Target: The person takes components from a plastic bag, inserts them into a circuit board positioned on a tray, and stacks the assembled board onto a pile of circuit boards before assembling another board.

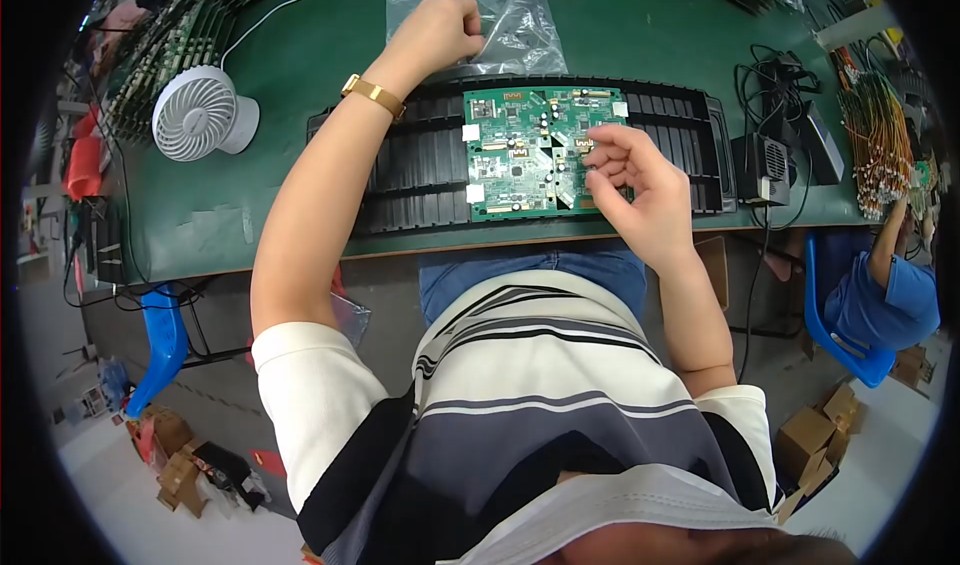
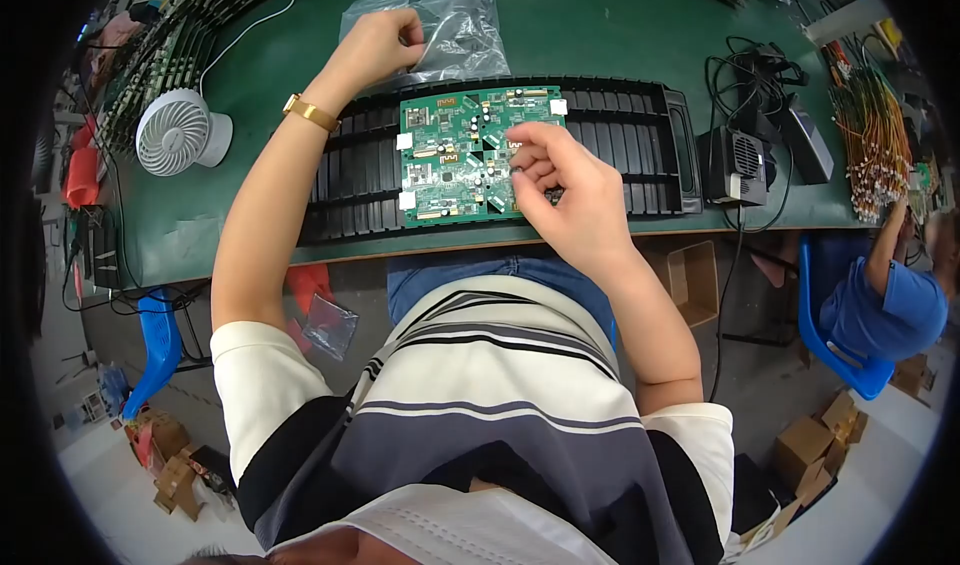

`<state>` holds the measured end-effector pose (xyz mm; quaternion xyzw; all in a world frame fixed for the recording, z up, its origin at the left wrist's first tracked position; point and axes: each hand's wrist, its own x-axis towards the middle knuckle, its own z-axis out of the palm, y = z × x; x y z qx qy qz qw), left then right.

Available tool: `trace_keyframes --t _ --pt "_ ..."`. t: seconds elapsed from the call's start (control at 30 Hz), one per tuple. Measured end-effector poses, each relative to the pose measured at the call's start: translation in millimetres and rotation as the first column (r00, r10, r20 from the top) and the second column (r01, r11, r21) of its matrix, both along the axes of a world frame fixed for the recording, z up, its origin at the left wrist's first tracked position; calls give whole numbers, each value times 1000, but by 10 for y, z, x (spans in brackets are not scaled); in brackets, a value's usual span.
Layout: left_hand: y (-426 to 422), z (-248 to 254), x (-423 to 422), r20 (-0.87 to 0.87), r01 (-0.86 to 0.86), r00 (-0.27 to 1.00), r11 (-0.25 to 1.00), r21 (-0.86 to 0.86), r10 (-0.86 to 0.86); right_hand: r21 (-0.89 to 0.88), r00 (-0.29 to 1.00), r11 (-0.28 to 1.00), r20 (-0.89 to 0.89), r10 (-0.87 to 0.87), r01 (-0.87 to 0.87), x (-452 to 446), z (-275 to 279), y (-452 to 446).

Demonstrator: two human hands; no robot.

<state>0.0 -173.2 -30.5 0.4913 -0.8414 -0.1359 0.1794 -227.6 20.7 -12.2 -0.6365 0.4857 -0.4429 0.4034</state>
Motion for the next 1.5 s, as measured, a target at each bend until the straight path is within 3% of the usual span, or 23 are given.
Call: trace_keyframes --t 0.13,0.3,0.4,0.57,0.63,0.7,0.73,0.8,1.13,1.3,1.5 --pt "-6 85 32 41 -62 997 994 89 58 -25 999 1000 -28 16 -16 8 19 -16" --pt "147 203 56 -69 -135 988 986 94 142 -44 999 999 -30 16 -17 14 11 -19" --pt "284 332 129 2 -123 992 992 7 123 -68 999 998 -42 3 -6 23 2 -21" --pt "751 603 162 -83 -161 983 987 19 162 -136 995 991 -102 -21 7 40 -24 -13" --pt "1038 676 108 -312 -3 950 1000 25 11 -187 988 982 -151 -32 3 51 -27 -12" --pt "1372 804 -5 -401 36 912 956 291 88 -233 983 972 -178 -50 7 66 -31 -10" --pt "1486 764 -41 -398 39 914 955 293 85 -282 976 960 -209 -66 5 74 -32 -8" --pt "1672 572 -87 -560 194 826 965 178 -63 -376 958 927 -268 -102 -7 91 -39 -8" --pt "1958 208 -276 -700 9 691 967 256 179 -589 930 808 -307 -200 -21 137 -140 -43" --pt "1952 188 -290 -613 -8 782 986 169 111 -541 916 834 -381 -125 -111 124 -133 -27" --pt "1944 192 -305 -582 -6 810 994 113 71 -407 948 910 -313 -50 -86 92 -121 -10"
